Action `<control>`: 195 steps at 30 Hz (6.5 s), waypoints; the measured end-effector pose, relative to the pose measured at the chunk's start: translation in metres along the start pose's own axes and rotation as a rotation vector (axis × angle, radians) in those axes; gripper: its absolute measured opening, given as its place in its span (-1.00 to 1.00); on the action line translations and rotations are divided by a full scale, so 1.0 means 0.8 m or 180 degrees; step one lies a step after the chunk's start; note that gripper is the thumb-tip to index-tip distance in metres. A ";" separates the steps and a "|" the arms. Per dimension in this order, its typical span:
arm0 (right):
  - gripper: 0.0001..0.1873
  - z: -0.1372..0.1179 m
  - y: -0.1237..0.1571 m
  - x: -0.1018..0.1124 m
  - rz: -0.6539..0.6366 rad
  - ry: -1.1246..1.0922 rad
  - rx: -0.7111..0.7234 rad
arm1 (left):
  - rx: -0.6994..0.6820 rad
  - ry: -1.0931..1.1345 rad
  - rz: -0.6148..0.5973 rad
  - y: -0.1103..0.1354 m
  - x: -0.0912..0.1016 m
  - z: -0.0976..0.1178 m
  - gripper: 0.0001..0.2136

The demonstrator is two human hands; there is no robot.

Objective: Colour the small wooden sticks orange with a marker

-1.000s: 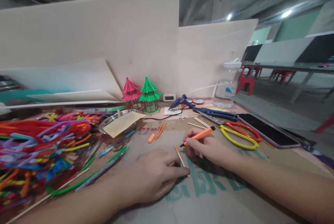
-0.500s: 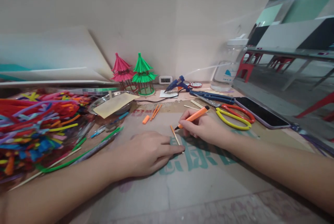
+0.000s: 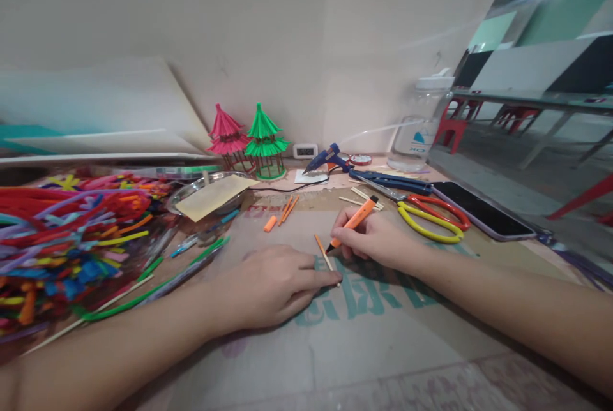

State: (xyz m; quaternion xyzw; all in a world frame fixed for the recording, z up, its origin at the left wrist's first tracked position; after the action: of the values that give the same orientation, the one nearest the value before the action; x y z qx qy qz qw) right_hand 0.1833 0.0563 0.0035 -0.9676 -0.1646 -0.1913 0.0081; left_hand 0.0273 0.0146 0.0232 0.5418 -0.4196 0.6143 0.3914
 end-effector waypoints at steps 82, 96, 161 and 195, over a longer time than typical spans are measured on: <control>-0.84 -0.009 0.013 -0.010 -0.0374 -0.0146 0.0026 | 0.0324 0.0422 0.0584 -0.009 -0.006 -0.039 -0.67; -0.83 -0.005 0.009 -0.006 -0.0046 0.0000 0.0184 | 0.0332 0.0376 0.0554 -0.010 -0.005 -0.040 -0.66; -0.83 -0.013 0.017 -0.016 0.0039 0.0149 0.0338 | 0.0297 0.0422 0.0484 -0.010 -0.007 -0.039 -0.64; -0.83 -0.014 0.018 -0.015 0.0029 0.0232 0.0392 | 0.0291 0.0383 0.0438 -0.011 -0.005 -0.038 -0.65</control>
State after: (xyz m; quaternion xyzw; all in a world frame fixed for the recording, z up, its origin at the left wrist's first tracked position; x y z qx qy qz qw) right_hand 0.1735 0.0384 0.0099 -0.9584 -0.1711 -0.2159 0.0745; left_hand 0.0256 0.0456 0.0182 0.4912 -0.4030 0.6896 0.3476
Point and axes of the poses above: each hand's wrist, its own y-axis away from the middle knuckle, its own x-axis out of the back of the hand, z = x × y, the point moved 6 cm from there along -y, towards the middle knuckle, and after that the axes turned 1 degree about y, right-handed, at the moved point
